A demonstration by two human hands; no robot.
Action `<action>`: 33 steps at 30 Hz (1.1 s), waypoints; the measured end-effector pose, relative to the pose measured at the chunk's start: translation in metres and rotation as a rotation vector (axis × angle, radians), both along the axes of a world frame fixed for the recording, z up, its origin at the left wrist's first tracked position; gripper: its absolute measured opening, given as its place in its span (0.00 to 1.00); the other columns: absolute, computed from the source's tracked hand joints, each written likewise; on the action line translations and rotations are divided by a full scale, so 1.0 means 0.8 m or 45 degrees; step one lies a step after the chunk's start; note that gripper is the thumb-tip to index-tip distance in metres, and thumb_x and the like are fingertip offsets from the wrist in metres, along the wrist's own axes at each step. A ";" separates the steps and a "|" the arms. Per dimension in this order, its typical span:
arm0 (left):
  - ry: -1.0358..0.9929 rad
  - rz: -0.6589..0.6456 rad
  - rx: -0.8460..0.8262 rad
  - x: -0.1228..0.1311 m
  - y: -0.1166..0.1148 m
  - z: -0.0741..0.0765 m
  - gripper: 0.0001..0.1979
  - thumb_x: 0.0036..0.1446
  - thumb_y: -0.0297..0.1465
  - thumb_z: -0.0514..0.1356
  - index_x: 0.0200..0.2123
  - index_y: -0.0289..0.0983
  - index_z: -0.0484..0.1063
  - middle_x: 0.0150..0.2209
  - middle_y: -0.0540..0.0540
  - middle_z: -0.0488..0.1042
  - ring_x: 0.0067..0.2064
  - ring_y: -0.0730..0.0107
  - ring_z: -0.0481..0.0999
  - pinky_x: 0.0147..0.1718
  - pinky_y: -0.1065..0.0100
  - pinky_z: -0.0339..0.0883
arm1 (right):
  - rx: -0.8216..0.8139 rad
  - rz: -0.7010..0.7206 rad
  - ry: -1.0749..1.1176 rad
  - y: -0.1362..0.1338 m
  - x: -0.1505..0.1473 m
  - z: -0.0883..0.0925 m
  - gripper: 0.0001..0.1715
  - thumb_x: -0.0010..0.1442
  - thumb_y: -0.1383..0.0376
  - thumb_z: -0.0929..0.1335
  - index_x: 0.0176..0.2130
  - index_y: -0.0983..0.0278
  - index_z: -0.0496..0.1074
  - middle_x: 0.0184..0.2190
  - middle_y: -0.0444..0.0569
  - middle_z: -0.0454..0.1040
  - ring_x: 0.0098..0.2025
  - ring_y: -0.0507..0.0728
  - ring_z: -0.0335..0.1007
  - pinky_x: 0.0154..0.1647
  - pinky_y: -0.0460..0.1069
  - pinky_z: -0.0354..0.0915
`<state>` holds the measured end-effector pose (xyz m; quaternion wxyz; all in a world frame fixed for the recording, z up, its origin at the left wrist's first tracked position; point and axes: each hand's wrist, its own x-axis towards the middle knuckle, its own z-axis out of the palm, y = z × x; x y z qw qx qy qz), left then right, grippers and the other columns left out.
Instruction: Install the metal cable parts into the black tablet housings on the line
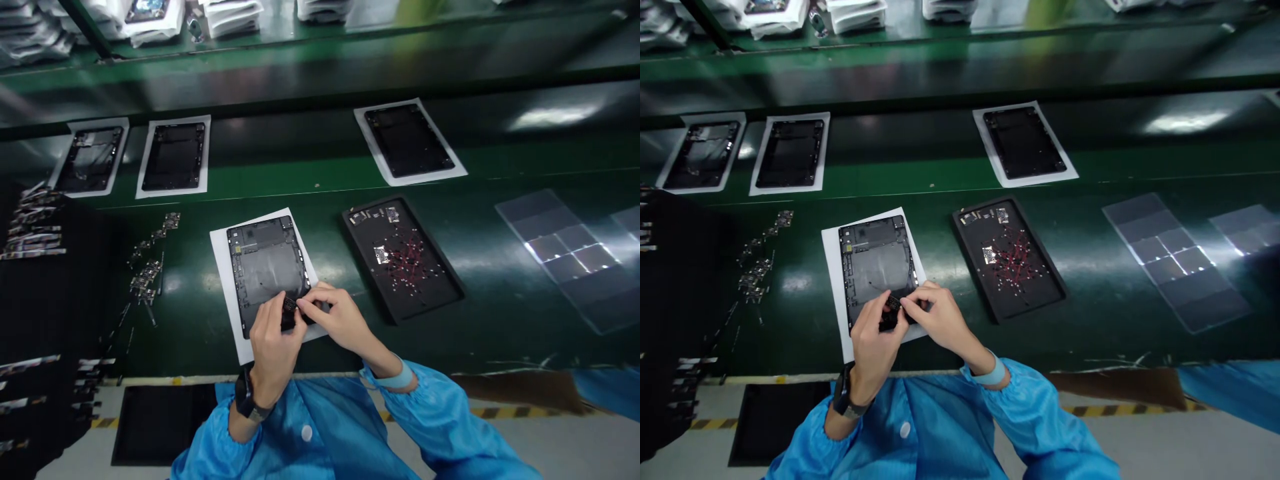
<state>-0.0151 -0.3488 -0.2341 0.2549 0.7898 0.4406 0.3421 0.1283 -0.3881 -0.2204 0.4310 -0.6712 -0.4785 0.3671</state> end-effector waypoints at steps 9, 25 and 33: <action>-0.035 0.049 0.007 0.004 -0.004 -0.006 0.14 0.60 0.26 0.59 0.49 0.34 0.73 0.39 0.39 0.80 0.40 0.60 0.80 0.41 0.62 0.75 | 0.015 0.003 0.029 0.000 -0.001 0.000 0.19 0.66 0.57 0.67 0.27 0.61 0.78 0.23 0.47 0.74 0.30 0.56 0.65 0.33 0.51 0.61; -0.090 0.026 0.055 -0.002 -0.004 -0.007 0.15 0.61 0.26 0.60 0.51 0.33 0.72 0.39 0.39 0.79 0.39 0.60 0.79 0.39 0.62 0.76 | -0.028 -0.003 0.034 0.001 -0.002 0.003 0.18 0.65 0.58 0.68 0.27 0.61 0.77 0.23 0.47 0.75 0.31 0.57 0.65 0.36 0.51 0.61; -0.102 0.078 0.047 0.002 -0.004 -0.014 0.15 0.61 0.25 0.59 0.52 0.33 0.71 0.40 0.39 0.79 0.40 0.60 0.80 0.39 0.62 0.76 | -0.051 0.019 -0.038 0.005 -0.010 -0.002 0.21 0.67 0.55 0.66 0.27 0.61 0.78 0.23 0.47 0.76 0.31 0.57 0.65 0.35 0.52 0.61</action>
